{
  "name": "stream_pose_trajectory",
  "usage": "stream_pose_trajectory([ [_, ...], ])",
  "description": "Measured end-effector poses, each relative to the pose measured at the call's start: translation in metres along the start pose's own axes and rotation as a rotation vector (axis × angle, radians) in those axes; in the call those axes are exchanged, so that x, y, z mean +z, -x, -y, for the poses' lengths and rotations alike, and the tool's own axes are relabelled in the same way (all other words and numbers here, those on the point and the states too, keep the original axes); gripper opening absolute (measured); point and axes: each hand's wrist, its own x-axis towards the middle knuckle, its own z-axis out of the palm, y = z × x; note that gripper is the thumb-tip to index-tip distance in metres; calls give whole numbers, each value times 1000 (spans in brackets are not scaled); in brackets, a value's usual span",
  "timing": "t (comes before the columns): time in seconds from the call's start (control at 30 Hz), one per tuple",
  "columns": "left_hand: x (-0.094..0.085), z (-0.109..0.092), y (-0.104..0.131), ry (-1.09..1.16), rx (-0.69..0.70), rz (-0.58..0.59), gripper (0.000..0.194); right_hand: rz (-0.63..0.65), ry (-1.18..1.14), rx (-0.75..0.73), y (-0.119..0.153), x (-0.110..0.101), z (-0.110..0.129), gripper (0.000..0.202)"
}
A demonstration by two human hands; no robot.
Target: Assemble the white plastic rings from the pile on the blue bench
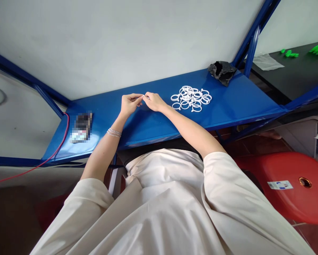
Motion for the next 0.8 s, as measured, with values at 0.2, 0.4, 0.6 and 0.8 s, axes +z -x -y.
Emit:
stream_pose_trajectory([
  [0.2,-11,-2,-4,-211,-74,-130,29,-44,-37,43,5,-10,13,43],
  [0.4,-28,-10,-6,-456,-180,-235,13,-42,-82,39,6,-12,17,49],
  [0.6,-26,-8,-6,-433,-189,-232,12,-18,-102,6,8,-12,23,49],
  [0.8,-23,1,-7,-302,-108,-217,5,-47,-27,39,11,-16,32,51],
])
